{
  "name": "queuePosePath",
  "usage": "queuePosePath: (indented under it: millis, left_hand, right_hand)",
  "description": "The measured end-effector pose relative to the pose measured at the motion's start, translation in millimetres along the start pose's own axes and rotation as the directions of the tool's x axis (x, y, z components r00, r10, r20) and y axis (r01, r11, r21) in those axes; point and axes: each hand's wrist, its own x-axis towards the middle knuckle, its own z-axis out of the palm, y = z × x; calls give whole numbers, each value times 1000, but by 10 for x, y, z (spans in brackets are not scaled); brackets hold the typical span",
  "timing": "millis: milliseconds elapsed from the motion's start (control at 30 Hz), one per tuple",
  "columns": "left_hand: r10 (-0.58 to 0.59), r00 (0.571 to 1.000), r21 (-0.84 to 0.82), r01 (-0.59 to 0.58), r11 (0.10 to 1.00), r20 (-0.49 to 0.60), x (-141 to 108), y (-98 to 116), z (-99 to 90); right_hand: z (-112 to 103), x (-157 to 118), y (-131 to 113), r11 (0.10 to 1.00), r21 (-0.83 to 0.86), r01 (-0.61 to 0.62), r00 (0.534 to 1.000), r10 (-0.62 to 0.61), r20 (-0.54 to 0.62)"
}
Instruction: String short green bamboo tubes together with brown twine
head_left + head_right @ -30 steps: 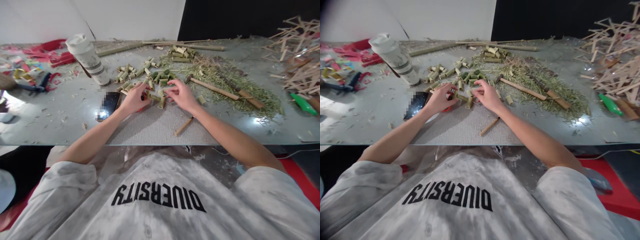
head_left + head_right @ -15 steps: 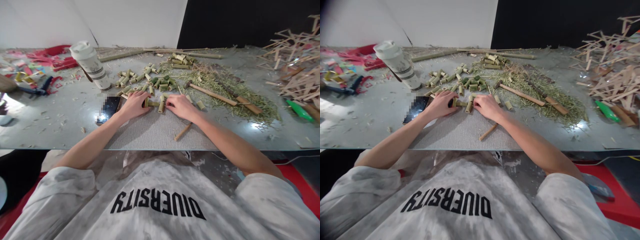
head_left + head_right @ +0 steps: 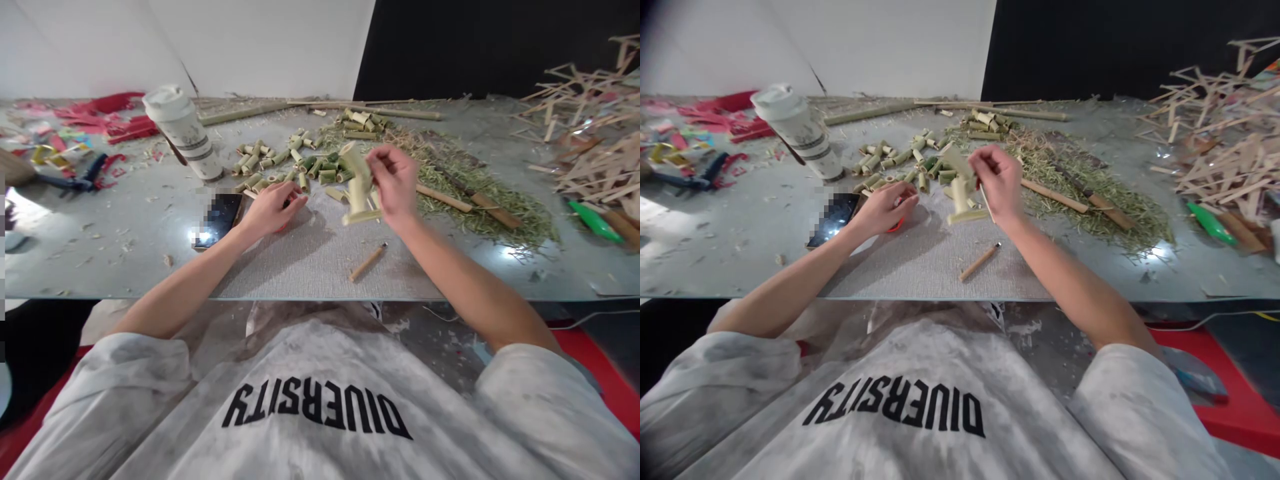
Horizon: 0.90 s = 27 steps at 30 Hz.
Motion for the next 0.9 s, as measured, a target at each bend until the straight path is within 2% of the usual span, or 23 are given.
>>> queuePosePath:
  millis: [33,67,133,200,233,333,400,467,500,567,633,667,733,800,833,900]
  left_hand:
    - [-2,1000,-6,2,1000,-8,1,3,-6]
    - [-5,1000,-10,5,1000,-14,1,6,-11]
    - [-8,1000,-14,7,1000,-23,1,8,-15]
    - [-7,999,-11,6,1000,-37,3,1,-13]
    - [-8,999,-7,8,1000,-47,5,-6,-10]
    - [-15,997,-2,14,1000,-71,12,-31,3]
    - [-17,997,-4,17,1000,-78,14,-39,10]
    - [-19,997,-6,18,1000,-77,14,-39,12]
    - [-19,997,-7,19,1000,-76,13,-37,11]
    - [-25,997,-10,24,1000,-72,13,-30,6]
    - [-32,997,-9,31,999,-73,14,-25,0]
    - [-35,997,-5,34,999,-74,15,-23,-3]
    - [-35,997,4,35,999,-75,15,-22,-4]
    - [-35,997,1,35,999,-69,12,-22,-2]
    - [-41,997,-4,41,999,-62,10,-24,0]
    - [-61,997,-17,60,998,-52,4,-31,6]
  right_hand:
    - [-14,15,30,995,61,-82,995,85,-48]
    - [-32,27,49,985,88,-152,987,155,-30]
    - [-73,40,37,969,62,-241,966,233,111]
    - [-111,52,-23,972,50,-230,953,214,214]
    - [-125,63,-53,977,72,-199,958,179,223]
    - [-142,117,-57,981,171,-96,994,84,71]
    - [-139,142,8,975,193,-111,992,120,-36]
    - [-133,131,65,968,167,-187,979,197,-43]
    - [-129,111,74,964,132,-231,973,233,6]
    - [-119,61,45,958,55,-282,945,268,187]
    - [-97,22,-23,961,39,-274,905,244,347]
    - [-81,13,-56,964,78,-253,910,210,359]
    - [-43,14,-101,955,198,-220,957,172,234]
    - [-10,22,-110,935,277,-221,975,207,78]
    - [0,23,-104,929,277,-245,970,236,64]
    - [7,17,-78,932,206,-299,950,270,155]
